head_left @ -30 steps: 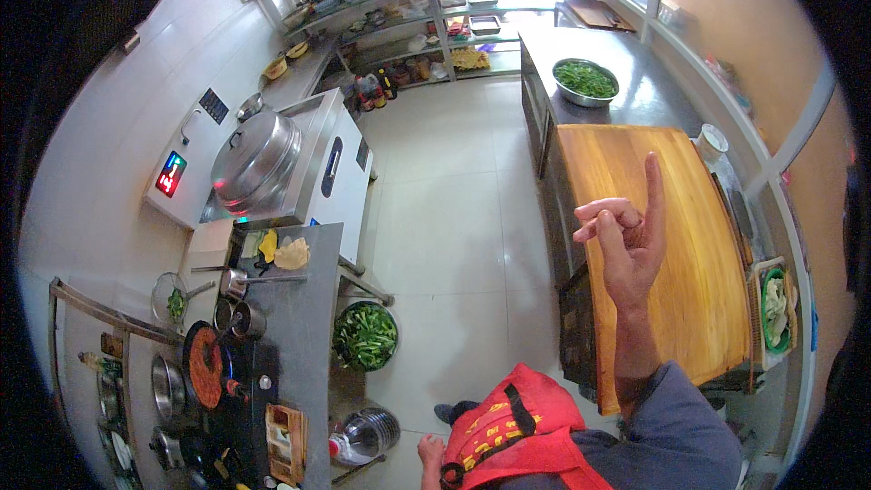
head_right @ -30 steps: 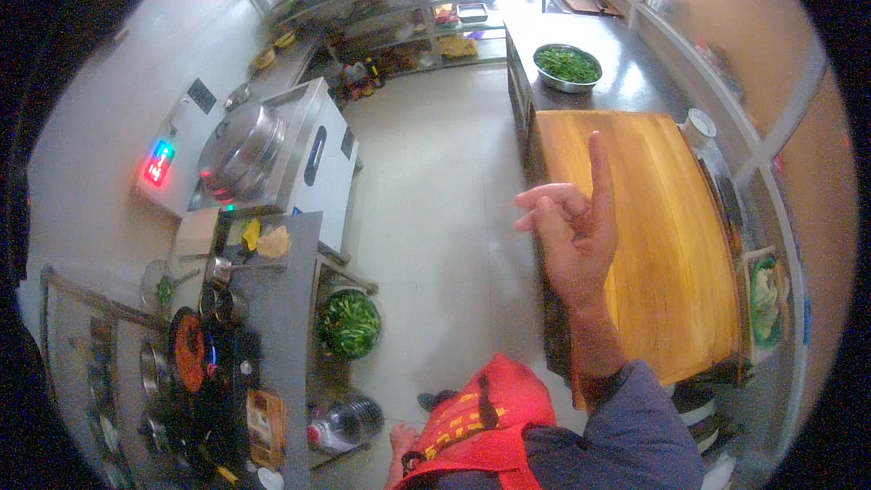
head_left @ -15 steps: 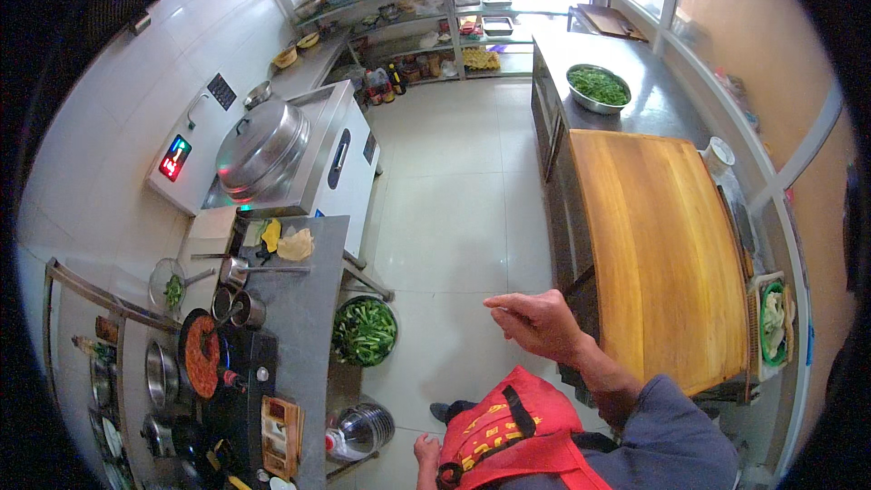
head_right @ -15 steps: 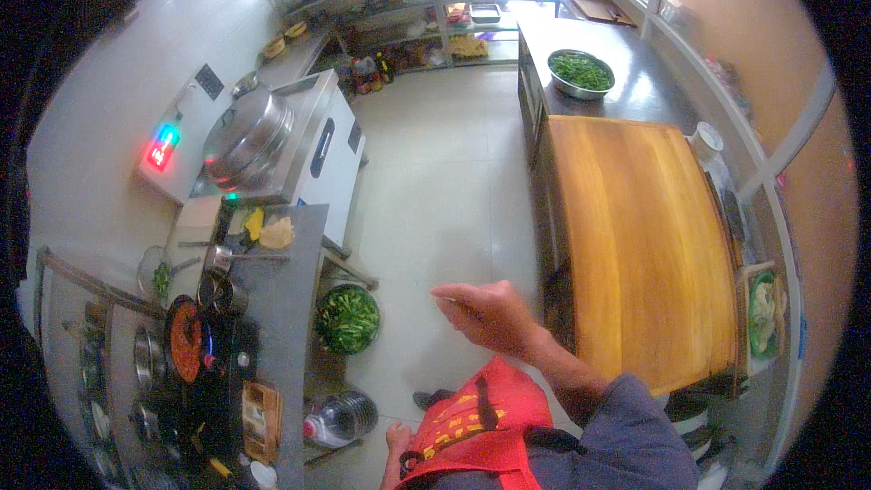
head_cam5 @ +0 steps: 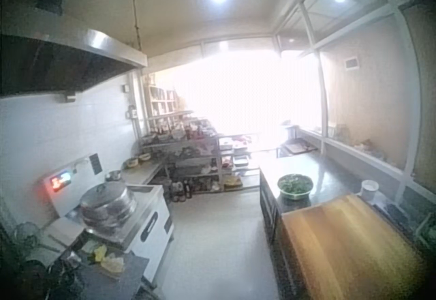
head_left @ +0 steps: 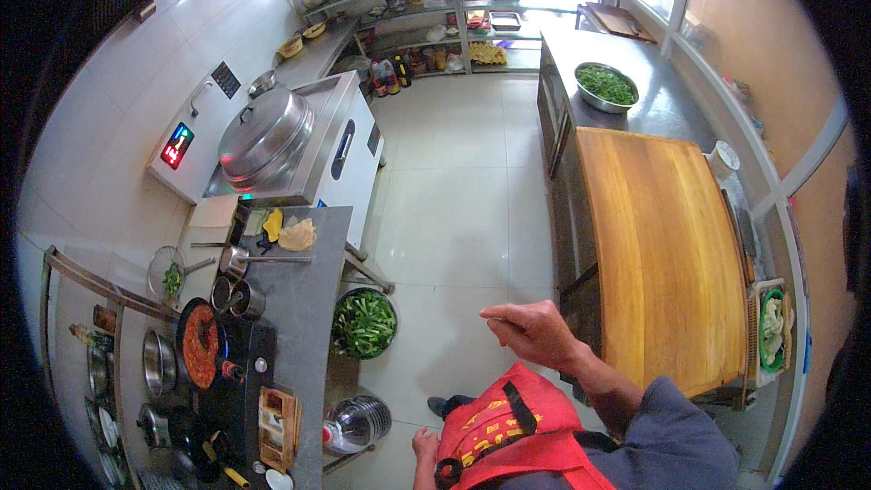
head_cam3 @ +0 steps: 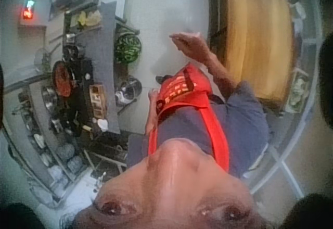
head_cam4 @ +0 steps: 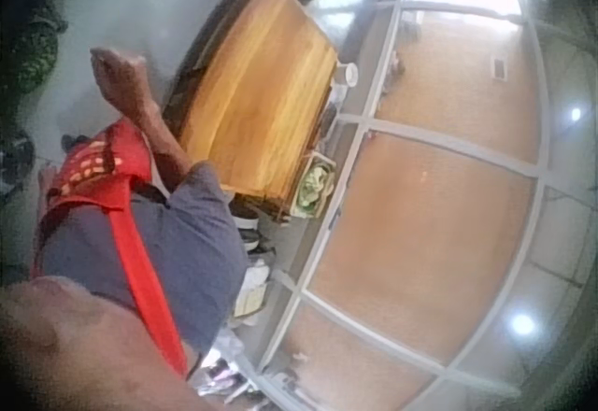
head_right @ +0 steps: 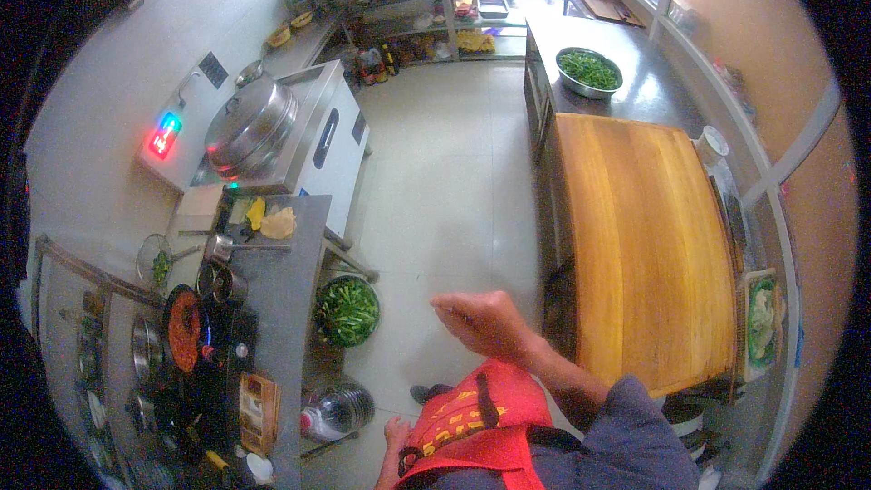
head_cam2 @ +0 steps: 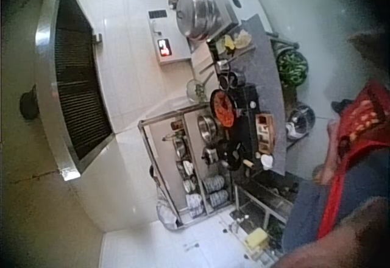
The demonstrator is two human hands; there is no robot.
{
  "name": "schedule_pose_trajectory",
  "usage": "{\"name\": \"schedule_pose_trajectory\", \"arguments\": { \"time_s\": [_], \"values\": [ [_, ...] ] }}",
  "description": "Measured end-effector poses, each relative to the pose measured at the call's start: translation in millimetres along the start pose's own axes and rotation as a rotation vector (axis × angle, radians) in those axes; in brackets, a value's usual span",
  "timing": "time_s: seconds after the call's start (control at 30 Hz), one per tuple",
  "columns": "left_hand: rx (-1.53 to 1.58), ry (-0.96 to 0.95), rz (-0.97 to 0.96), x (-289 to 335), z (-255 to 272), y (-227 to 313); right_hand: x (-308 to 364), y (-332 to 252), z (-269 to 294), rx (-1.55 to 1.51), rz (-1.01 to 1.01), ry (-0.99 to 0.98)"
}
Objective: The person washes leafy green vegetables in a sink, transferring them into a metal bowl. They then move the bowl to a counter and stir a red sauce in a wok on the stove.
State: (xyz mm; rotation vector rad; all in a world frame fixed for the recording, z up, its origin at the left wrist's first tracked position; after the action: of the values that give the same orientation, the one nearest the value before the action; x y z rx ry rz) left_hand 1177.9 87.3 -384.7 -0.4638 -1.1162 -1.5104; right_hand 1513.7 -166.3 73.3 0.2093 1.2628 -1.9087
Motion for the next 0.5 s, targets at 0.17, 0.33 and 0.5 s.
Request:
{"name": "schedule_pose_trajectory", "arguments": {
  "time_s": [0.17, 0.33, 0.5],
  "values": [
    [-0.049, 0.036, -0.025, -6, -1, -5, 5, 3, -8, 0.018, 0.001, -0.064],
    [-0.219, 0.122, -0.119, -25, -3, -13, 11, 1, -16, 0.017, 0.013, -0.100],
    [-0.223, 0.094, -0.063, -25, -3, -18, 16, -1, -23, -0.009, 0.016, -0.104]
  ]
}}
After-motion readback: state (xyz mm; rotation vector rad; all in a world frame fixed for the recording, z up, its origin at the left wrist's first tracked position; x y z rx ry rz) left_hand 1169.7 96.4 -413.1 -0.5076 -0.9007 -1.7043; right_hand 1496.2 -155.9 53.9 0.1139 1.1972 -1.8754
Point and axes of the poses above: each hand's wrist, its own x-axis away from the middle knuckle, its own z-axis out of the back of the hand, y = z × x, the point moved 9 cm from there along -x, towards the middle knuckle, and after that the axes turned 14 degrees about z, right-handed, at the moved point
